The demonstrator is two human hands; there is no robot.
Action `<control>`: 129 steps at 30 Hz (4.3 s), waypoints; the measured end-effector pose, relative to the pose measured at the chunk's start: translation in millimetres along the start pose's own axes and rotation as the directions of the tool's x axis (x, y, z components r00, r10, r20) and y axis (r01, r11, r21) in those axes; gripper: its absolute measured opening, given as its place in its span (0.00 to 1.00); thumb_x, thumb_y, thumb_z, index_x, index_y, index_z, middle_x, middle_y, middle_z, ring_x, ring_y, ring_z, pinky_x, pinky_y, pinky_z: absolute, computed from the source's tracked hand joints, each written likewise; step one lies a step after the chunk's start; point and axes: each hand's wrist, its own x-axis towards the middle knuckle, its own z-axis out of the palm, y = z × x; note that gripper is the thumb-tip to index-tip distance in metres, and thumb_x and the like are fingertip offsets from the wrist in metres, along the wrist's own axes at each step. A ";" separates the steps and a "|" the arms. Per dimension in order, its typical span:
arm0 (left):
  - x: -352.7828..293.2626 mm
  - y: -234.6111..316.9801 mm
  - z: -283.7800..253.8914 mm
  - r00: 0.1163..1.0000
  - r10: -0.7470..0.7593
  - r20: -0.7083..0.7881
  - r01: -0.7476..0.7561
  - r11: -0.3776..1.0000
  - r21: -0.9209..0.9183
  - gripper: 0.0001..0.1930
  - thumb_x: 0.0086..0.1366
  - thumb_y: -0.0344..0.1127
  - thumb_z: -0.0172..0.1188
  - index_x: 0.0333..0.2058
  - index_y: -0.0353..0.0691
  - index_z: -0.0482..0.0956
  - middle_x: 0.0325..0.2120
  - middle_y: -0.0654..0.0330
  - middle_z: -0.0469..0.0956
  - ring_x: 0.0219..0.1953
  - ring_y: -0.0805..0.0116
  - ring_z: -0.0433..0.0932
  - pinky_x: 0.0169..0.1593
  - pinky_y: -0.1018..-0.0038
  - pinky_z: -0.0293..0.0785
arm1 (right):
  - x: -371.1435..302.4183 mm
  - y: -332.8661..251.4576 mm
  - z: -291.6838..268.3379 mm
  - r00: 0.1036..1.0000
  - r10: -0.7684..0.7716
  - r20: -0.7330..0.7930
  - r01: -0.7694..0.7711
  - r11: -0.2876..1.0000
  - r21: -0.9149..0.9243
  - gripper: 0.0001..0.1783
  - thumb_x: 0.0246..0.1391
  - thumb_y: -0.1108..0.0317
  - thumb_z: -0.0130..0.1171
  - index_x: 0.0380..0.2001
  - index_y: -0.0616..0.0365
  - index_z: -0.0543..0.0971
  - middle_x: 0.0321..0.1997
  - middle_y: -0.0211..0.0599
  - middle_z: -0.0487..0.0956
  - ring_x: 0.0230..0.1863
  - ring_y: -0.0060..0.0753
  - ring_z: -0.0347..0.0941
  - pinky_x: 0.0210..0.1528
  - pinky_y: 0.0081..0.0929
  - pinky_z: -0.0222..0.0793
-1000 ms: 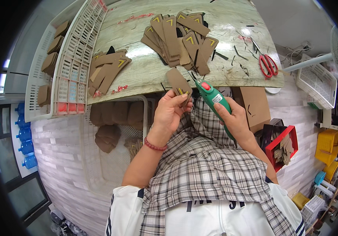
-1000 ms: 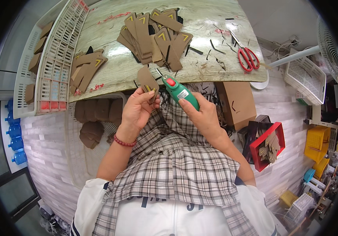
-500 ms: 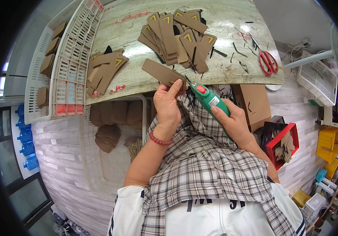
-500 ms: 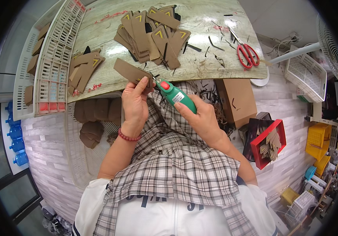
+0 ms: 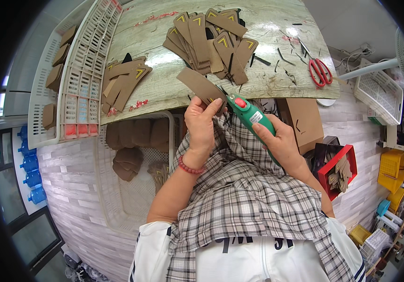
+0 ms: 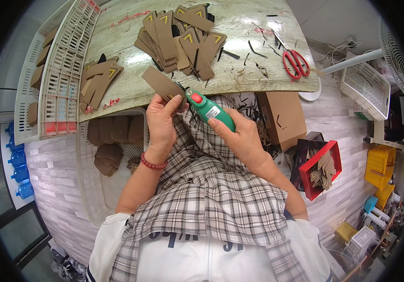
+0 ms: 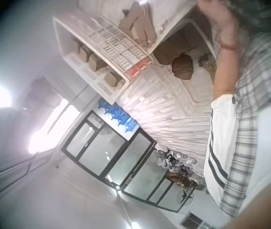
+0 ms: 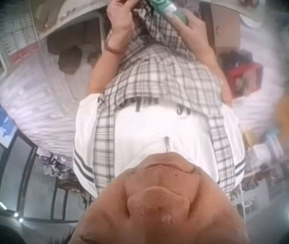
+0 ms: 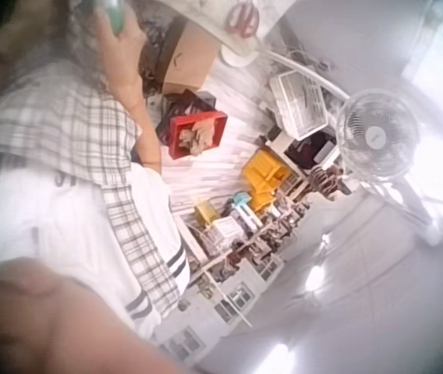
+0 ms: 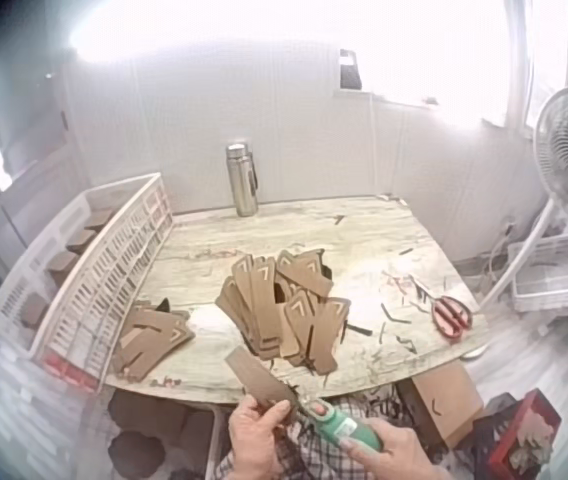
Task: The person retrieves brown cardboard pieces from a white basket and places them on a work table. Using a green rotary cutter, the person trims the edges of each piece one at a time, then sets the finished pieces aside.
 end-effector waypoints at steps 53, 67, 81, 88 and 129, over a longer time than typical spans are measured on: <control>202.5 29.0 16.1 0.844 0.536 0.030 -0.357 0.519 0.777 0.09 0.52 0.28 0.66 0.33 0.38 0.76 0.29 0.58 0.77 0.35 0.62 0.75 0.42 0.67 0.72 | 18.6 12.0 -1.3 0.983 -0.017 -0.183 0.042 0.990 0.134 0.19 0.58 0.57 0.61 0.41 0.64 0.78 0.20 0.30 0.72 0.20 0.17 0.65 0.22 0.22 0.62; 66.2 34.4 32.6 0.991 0.134 -0.029 -0.136 0.981 -0.135 0.05 0.64 0.30 0.61 0.36 0.35 0.80 0.29 0.63 0.82 0.27 0.78 0.78 0.31 0.81 0.74 | 20.9 -15.8 -1.1 0.971 -0.112 -0.211 0.144 0.979 0.143 0.20 0.57 0.57 0.62 0.43 0.64 0.78 0.20 0.30 0.74 0.22 0.17 0.67 0.24 0.22 0.63; 47.5 12.7 48.3 1.000 0.005 0.014 -0.001 0.972 -0.234 0.04 0.64 0.30 0.62 0.35 0.37 0.80 0.30 0.63 0.82 0.30 0.76 0.79 0.37 0.80 0.74 | 19.5 -11.7 -6.9 0.972 -0.077 -0.221 0.119 0.976 0.181 0.20 0.58 0.55 0.62 0.40 0.64 0.78 0.19 0.27 0.72 0.18 0.15 0.65 0.21 0.19 0.62; 38.0 1.4 48.4 0.999 -0.036 0.025 0.039 0.989 -0.145 0.05 0.66 0.30 0.59 0.36 0.35 0.81 0.31 0.63 0.82 0.29 0.77 0.78 0.35 0.80 0.74 | 21.2 -12.2 -8.1 0.971 -0.074 -0.229 0.116 0.977 0.177 0.22 0.58 0.53 0.62 0.41 0.65 0.78 0.21 0.29 0.73 0.18 0.16 0.67 0.20 0.19 0.64; 61.9 43.0 -14.4 0.943 -0.010 0.333 -0.095 0.950 0.298 0.03 0.63 0.26 0.61 0.35 0.32 0.79 0.30 0.69 0.77 0.33 0.84 0.73 0.39 0.85 0.71 | 13.3 0.6 -22.9 0.998 -0.060 -0.011 0.061 0.990 0.125 0.19 0.58 0.55 0.61 0.39 0.63 0.79 0.18 0.26 0.71 0.17 0.14 0.66 0.20 0.18 0.62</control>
